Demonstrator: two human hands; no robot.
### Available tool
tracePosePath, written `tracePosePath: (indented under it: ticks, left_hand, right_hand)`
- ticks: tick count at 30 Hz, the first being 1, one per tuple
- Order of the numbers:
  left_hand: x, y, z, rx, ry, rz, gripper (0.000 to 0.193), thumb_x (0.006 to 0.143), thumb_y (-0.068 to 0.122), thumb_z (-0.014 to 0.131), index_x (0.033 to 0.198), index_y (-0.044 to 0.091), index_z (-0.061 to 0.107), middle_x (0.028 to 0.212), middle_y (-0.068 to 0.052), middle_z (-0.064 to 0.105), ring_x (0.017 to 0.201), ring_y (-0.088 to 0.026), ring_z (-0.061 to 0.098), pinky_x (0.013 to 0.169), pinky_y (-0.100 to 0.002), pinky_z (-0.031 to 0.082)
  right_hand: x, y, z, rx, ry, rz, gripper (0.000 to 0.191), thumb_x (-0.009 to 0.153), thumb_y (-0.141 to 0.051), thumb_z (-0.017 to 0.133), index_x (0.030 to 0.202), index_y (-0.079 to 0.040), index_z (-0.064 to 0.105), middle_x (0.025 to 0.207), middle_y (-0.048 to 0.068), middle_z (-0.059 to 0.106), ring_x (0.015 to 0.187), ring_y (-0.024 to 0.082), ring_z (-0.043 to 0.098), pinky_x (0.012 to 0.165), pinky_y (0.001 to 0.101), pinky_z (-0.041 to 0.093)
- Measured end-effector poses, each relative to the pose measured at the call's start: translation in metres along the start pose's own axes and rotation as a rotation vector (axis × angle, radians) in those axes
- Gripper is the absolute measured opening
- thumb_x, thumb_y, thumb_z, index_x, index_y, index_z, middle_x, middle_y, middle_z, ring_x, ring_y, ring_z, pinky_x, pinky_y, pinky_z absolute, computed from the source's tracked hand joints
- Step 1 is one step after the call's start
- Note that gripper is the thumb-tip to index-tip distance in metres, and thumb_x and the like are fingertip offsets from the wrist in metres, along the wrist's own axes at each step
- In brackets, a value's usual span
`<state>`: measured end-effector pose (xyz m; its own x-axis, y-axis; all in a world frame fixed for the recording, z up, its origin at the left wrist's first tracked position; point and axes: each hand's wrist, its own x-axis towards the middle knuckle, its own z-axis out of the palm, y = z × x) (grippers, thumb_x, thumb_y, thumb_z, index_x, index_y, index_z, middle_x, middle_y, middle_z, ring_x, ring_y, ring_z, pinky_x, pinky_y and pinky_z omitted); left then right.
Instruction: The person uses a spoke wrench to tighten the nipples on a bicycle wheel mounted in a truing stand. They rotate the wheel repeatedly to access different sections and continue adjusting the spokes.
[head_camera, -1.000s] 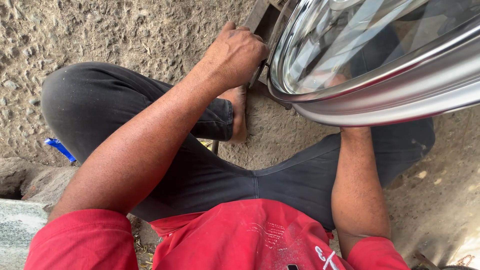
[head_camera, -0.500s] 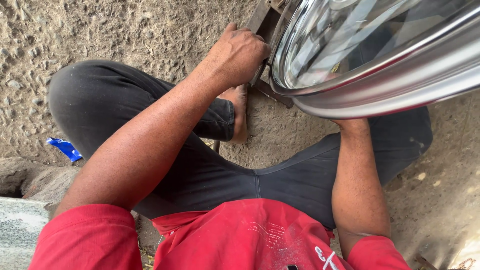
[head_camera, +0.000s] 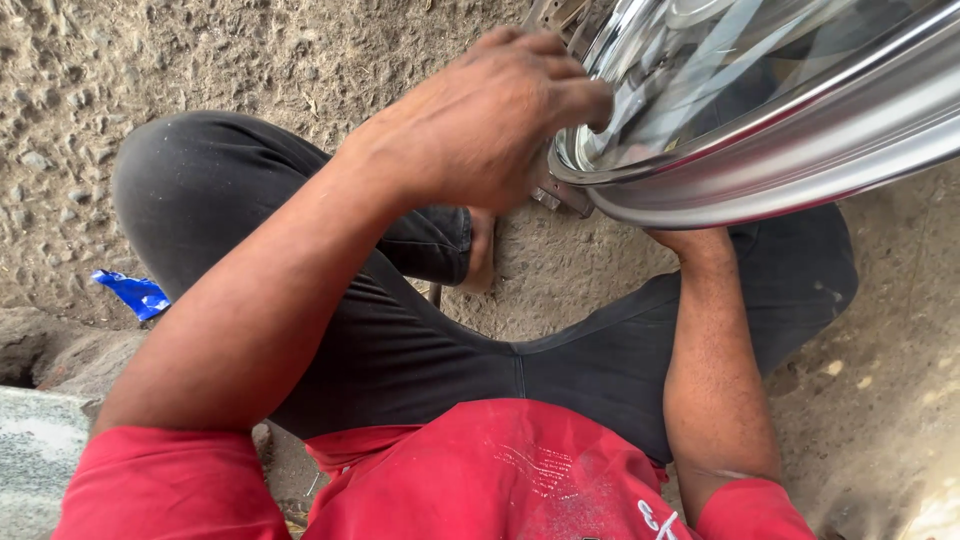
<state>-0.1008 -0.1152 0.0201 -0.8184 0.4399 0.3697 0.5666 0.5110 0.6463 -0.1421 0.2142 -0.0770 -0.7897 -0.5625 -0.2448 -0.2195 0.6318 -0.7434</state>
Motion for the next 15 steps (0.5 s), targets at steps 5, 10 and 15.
tracePosePath:
  ticks: [5, 10, 15]
  left_hand:
    - [0.001, 0.025, -0.01, -0.144, 0.044, 0.098, 0.048, 0.089, 0.027, 0.084, 0.126, 0.003, 0.065, 0.107, -0.011, 0.073, 0.113, -0.035, 0.061, 0.105, -0.053, 0.04]
    - [0.002, 0.031, 0.008, -0.017, 0.03, 0.037, 0.033, 0.086, 0.032, 0.084, 0.105, 0.009, 0.071, 0.095, -0.005, 0.076, 0.107, -0.03, 0.065, 0.106, -0.052, 0.038]
    - [-0.004, 0.025, 0.025, 0.041, 0.018, 0.012, 0.032, 0.085, 0.035, 0.083, 0.1, 0.008, 0.074, 0.088, -0.005, 0.076, 0.103, -0.028, 0.066, 0.107, -0.054, 0.036]
  right_hand:
    - [0.004, -0.017, 0.003, 0.058, -0.054, -0.008, 0.035, 0.094, -0.029, 0.083, 0.116, -0.005, 0.069, 0.11, 0.004, 0.071, 0.103, 0.014, 0.063, 0.083, 0.0334, 0.054]
    - [0.003, -0.029, 0.006, -0.076, 0.002, 0.014, 0.039, 0.097, -0.032, 0.081, 0.12, -0.005, 0.066, 0.114, 0.007, 0.071, 0.107, 0.02, 0.064, 0.087, 0.0377, 0.054]
    - [-0.001, -0.013, 0.009, -0.161, -0.039, 0.0, 0.028, 0.102, -0.029, 0.075, 0.114, -0.005, 0.068, 0.107, 0.007, 0.073, 0.099, 0.019, 0.065, 0.082, 0.0383, 0.054]
